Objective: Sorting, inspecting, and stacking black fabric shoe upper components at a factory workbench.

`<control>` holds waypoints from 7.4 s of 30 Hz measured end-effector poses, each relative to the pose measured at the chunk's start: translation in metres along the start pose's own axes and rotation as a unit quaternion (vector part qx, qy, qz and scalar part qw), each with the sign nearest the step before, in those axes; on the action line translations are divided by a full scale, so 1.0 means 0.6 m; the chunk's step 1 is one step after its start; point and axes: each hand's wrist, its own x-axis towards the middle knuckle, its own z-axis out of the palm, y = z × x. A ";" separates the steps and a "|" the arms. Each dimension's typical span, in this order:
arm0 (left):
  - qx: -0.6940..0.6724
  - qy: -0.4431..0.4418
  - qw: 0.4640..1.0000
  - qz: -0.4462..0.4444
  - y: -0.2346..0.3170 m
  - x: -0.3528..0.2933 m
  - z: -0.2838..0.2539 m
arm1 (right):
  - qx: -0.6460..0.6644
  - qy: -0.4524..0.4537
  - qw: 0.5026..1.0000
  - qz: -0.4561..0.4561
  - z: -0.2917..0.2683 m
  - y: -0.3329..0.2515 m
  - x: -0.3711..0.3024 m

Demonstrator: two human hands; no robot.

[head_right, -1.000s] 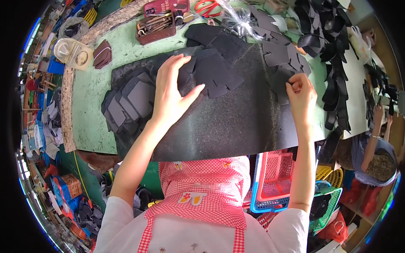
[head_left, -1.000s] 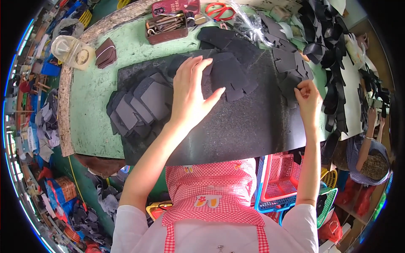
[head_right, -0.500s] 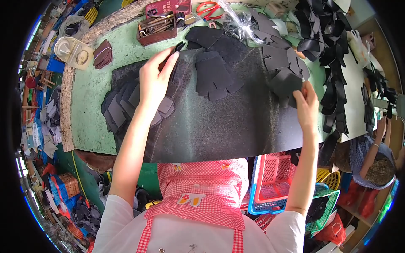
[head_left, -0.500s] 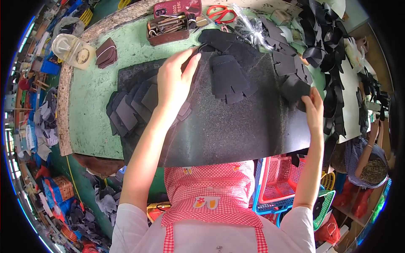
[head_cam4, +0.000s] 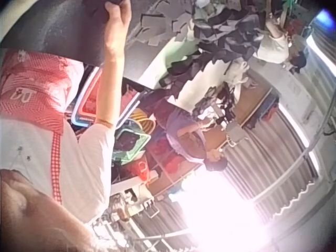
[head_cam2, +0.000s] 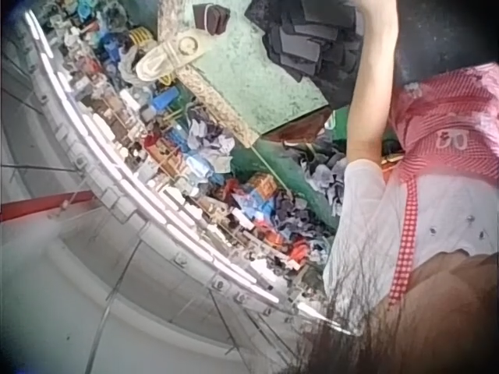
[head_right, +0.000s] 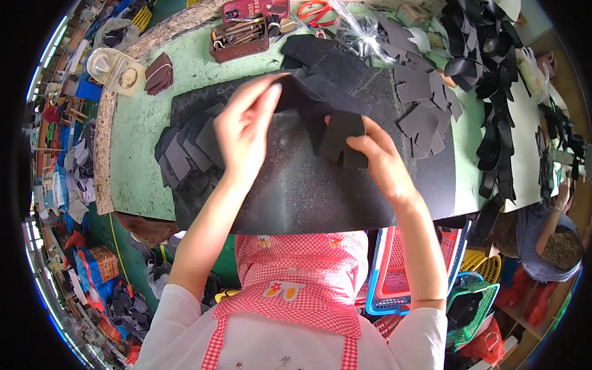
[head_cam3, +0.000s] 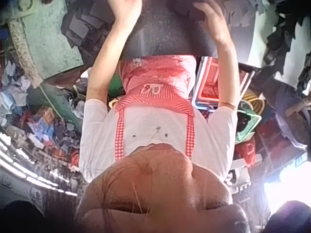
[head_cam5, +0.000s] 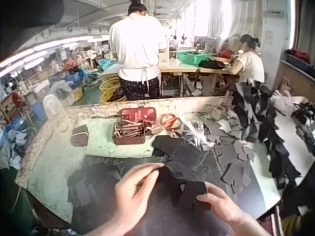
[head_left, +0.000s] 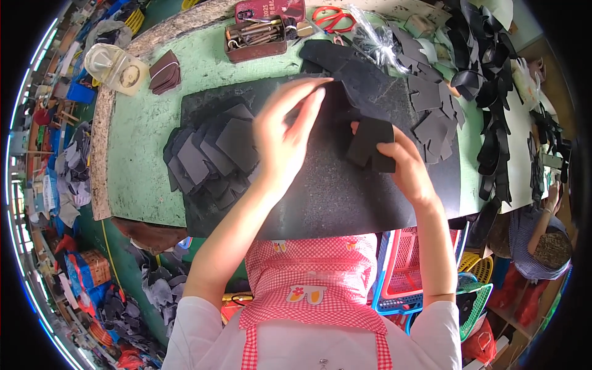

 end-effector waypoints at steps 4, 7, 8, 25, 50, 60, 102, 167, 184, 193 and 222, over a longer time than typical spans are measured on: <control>0.208 -0.209 0.928 0.230 0.040 -0.065 -0.063 | 0.106 0.022 0.994 0.019 -0.024 0.001 0.009; 0.155 -0.322 0.923 0.145 0.026 -0.129 -0.072 | 0.149 0.004 0.988 0.032 -0.038 -0.002 -0.004; 0.171 -0.305 0.930 0.115 0.035 -0.130 -0.075 | 0.145 -0.041 0.988 0.043 -0.040 -0.005 -0.013; 0.163 -0.360 0.869 -0.296 0.061 -0.150 -0.128 | -0.280 -0.030 0.950 0.133 0.085 0.008 -0.069; 0.224 -0.461 0.844 0.161 0.047 -0.202 -0.098 | -0.540 0.324 0.771 -0.094 -0.181 -0.001 -0.038; 0.339 -0.207 0.911 0.112 0.036 -0.074 0.009 | -0.414 0.333 0.834 -0.148 -0.153 -0.006 -0.043; 0.391 -0.407 0.820 -0.096 0.050 -0.094 -0.043 | -0.456 0.020 0.889 0.046 0.048 0.012 -0.066; 0.427 -0.432 0.789 -0.095 0.069 -0.085 -0.039 | -0.489 0.025 0.872 0.026 0.041 0.002 -0.056; 0.478 -0.213 0.850 0.062 0.096 -0.083 -0.115 | -0.618 0.357 0.661 -0.234 -0.219 -0.016 0.086; 0.261 -0.264 0.916 0.154 -0.041 -0.070 0.090 | -0.215 0.245 0.923 -0.204 -0.147 -0.044 0.019; 0.064 -0.396 0.869 -0.289 0.045 -0.123 -0.081 | -0.211 0.021 0.963 0.167 0.038 -0.004 -0.117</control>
